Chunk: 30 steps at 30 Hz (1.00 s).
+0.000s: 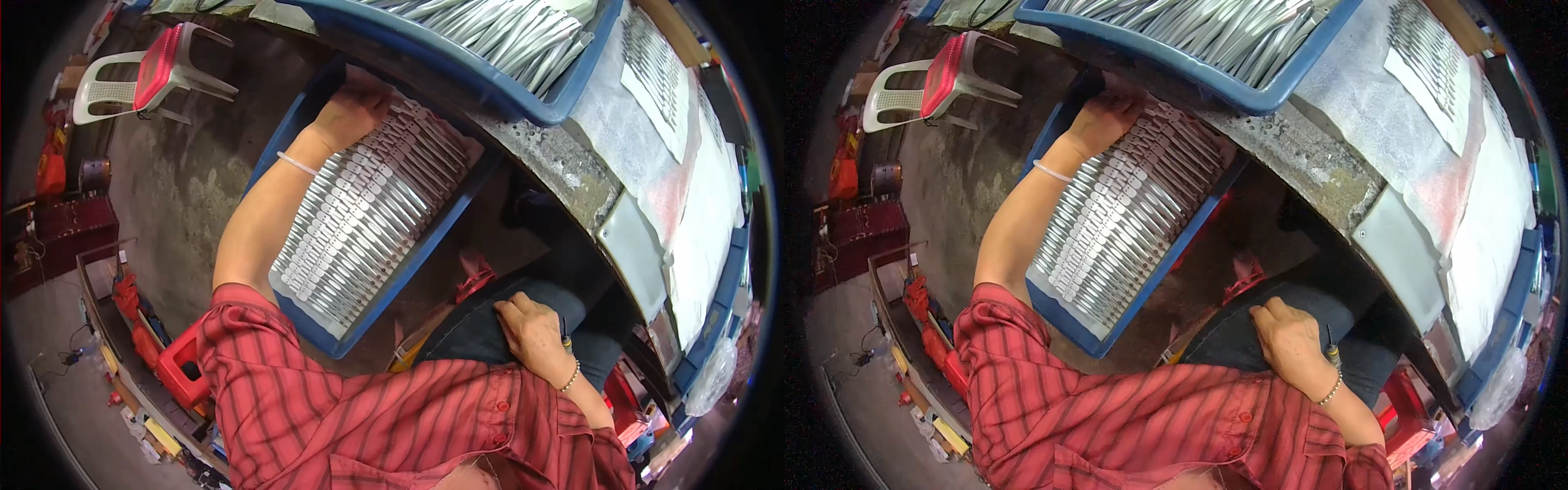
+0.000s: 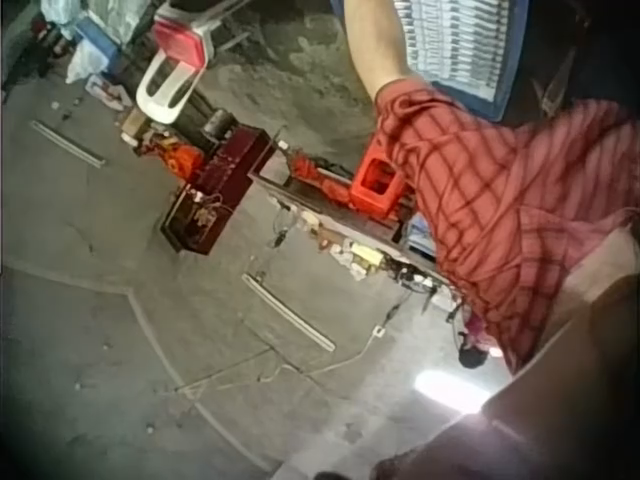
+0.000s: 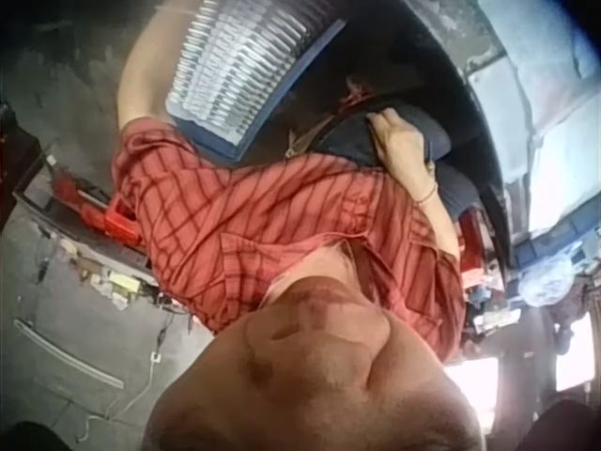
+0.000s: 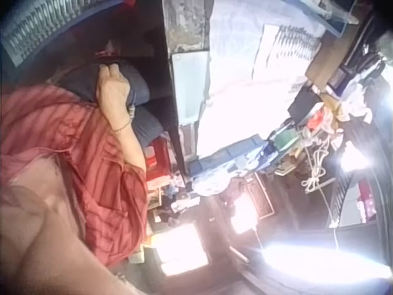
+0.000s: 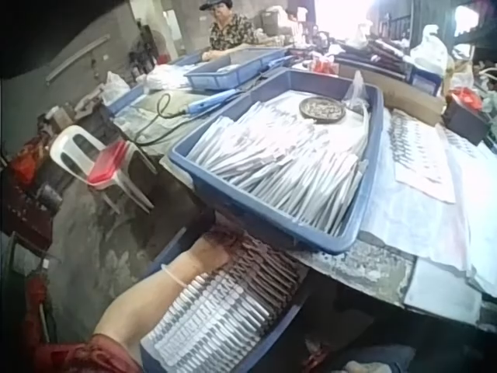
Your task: Assembling small plastic components using a precision tool at a workshop station.
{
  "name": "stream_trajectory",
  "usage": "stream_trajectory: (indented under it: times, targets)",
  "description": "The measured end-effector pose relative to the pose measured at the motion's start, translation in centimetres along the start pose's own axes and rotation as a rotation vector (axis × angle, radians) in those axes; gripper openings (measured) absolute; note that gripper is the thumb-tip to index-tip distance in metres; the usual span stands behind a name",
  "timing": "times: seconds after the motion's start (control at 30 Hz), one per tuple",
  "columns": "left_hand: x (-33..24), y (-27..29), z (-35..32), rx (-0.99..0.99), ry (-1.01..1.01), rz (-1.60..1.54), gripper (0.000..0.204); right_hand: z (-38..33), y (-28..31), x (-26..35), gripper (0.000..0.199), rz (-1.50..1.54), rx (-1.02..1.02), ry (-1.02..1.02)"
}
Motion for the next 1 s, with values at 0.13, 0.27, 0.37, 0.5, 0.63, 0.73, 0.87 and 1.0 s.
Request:
stream_trajectory:
  times: [0.13,0.27,0.37,0.5,0.63,0.73,0.87,1.0]
  targets:
    - [-0.6,0.3,-0.3,-0.031,0.002,0.037,0.029,0.1,0.1,0.0,0.020,-0.001,-0.001,0.004]
    - [0.6,-0.1,-0.7,0.043,0.209,-0.336,0.025,0.1,0.1,-0.1,0.020,-0.003,-0.002,0.006]
    - [1.5,0.7,-0.7,0.048,0.304,-0.501,0.025,0.1,0.0,-0.2,0.017,-0.010,-0.019,-0.006]
    - [2.5,0.9,0.4,0.041,0.335,-0.594,0.030,0.4,-0.1,0.0,0.017,-0.037,0.001,-0.012]
    - [2.3,-0.4,0.9,0.145,0.224,-0.612,0.026,0.3,-0.3,-0.2,0.019,-0.036,-0.005,0.001]
    - [2.2,-0.7,0.9,0.192,0.253,-0.654,0.023,0.3,-0.4,-0.4,0.019,-0.033,-0.017,-0.008]
    - [2.0,-0.7,0.8,0.164,0.216,-0.623,0.023,0.4,-0.3,-0.5,0.016,-0.040,-0.022,-0.025]
    - [1.7,-0.7,1.1,0.157,0.222,-0.659,0.021,0.3,-0.2,-0.6,0.016,-0.044,-0.037,-0.022]
Point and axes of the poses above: each hand's wrist, its own z-axis towards the middle knuckle, its own y-axis out of the back of the hand, x = y × z, the point moved 7 cm from there along z, towards the middle knuckle, and after that the axes turned 8 degrees about x, right-handed, at the moved point
